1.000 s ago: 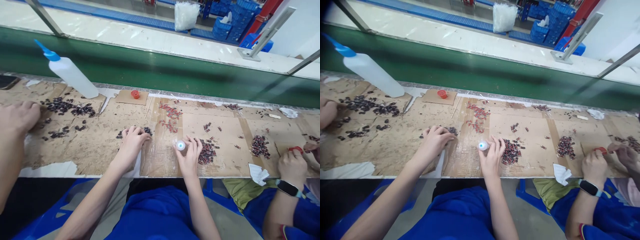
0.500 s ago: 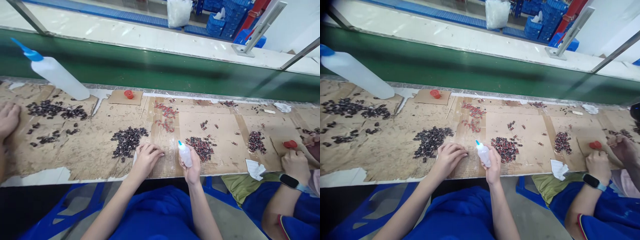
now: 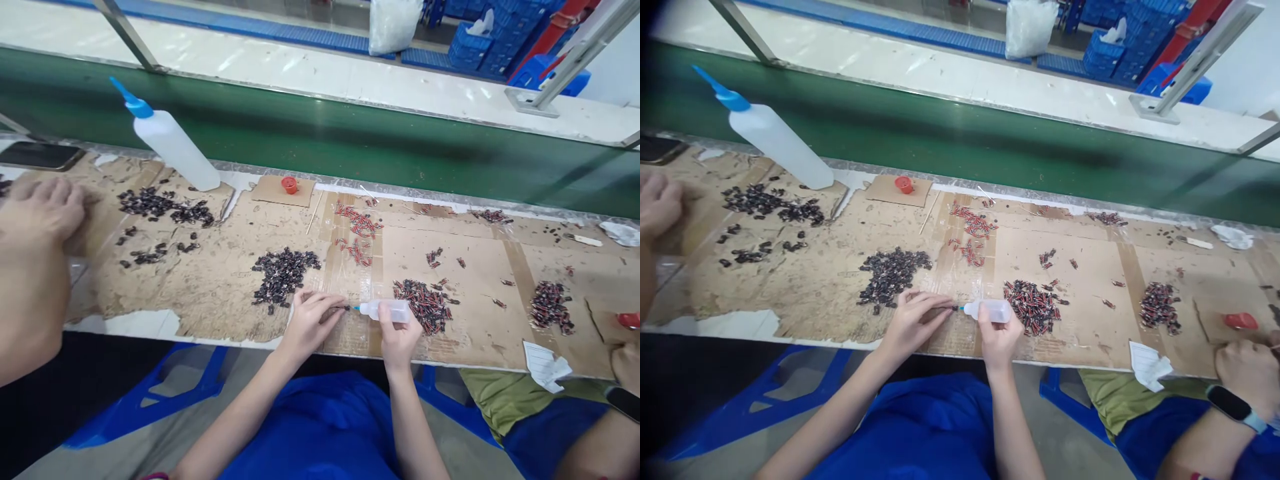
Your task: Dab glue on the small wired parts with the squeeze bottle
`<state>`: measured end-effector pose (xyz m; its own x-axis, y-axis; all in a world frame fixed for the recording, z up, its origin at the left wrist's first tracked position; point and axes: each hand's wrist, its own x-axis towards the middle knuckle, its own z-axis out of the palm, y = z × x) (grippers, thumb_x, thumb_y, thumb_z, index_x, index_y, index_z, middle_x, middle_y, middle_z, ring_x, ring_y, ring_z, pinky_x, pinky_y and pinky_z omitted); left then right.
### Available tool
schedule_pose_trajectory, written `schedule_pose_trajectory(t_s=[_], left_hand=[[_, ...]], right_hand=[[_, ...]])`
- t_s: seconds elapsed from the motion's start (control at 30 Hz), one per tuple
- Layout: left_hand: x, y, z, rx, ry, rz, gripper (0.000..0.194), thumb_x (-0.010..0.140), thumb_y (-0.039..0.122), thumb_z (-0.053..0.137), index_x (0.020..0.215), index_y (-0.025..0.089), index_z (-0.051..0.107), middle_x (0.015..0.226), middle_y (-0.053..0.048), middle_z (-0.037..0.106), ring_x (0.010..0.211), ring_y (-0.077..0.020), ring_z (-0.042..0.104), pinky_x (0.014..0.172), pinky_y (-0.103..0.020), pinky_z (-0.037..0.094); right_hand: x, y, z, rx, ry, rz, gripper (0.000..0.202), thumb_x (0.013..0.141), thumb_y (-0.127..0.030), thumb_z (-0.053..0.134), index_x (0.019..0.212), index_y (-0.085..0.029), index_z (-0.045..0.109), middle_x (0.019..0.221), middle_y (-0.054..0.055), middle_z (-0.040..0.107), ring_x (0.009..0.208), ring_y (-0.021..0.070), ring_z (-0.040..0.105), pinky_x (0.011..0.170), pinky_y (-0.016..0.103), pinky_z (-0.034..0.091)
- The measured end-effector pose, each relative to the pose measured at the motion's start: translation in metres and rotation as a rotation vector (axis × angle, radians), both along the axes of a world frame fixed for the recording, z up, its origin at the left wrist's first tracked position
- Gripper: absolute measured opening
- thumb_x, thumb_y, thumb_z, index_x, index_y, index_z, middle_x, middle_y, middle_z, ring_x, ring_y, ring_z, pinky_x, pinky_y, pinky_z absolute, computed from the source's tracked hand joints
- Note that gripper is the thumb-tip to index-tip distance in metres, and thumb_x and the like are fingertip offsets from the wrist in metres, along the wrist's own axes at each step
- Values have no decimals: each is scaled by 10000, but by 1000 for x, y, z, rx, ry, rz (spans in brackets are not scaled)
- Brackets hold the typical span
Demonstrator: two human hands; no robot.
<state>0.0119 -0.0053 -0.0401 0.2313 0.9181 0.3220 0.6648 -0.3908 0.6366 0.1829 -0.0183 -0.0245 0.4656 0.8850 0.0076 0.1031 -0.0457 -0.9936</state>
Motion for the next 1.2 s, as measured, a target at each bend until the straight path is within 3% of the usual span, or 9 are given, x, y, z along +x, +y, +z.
schedule_pose_trajectory(t_s=[0.2,0.43,0.63,0.93,1.1,1.2], left_hand=[[4,-2,2,14,-20,23,138,866,170,604,980,241,635,907,-3,777,836,-179,709,899,-396,335],[4,0,3,11,-42,27,133,855,167,605,961,246,624,877,13,779,827,-175,714,911,-397,312],[3,0,2,-42,-34,36,105,856,219,613,953,247,639,879,-3,780,834,-186,711,944,-412,314],[4,1,3,-48,-43,32,120,850,218,625,966,249,636,893,-3,781,834,-190,715,950,-427,314],[5,0,3,-72,-33,37,101,851,206,626,943,244,640,884,-4,778,831,-186,709,962,-428,299],[3,2,7,-114,-24,4,140,839,180,635,965,240,640,885,6,774,843,-181,703,953,-424,298]], right_hand=[[0,0,-1,0,-239,39,348,742,-487,662,647,-153,674,550,34,660,478,147,579,481,248,453],[0,0,-4,1,-341,29,383,781,-493,625,604,-154,637,522,23,632,469,137,553,495,245,446],[1,-2,-4,25,-314,-28,373,784,-483,640,613,-152,642,529,22,641,477,143,570,498,243,443],[2,0,-7,7,-250,74,349,788,-458,648,628,-149,651,546,24,642,488,142,561,516,255,454],[3,-1,-7,6,-160,-26,321,764,-449,671,664,-145,656,569,28,652,510,151,583,513,258,459],[3,-1,-6,78,-37,-107,314,747,-448,687,783,-137,656,671,48,687,559,170,629,523,269,485]])
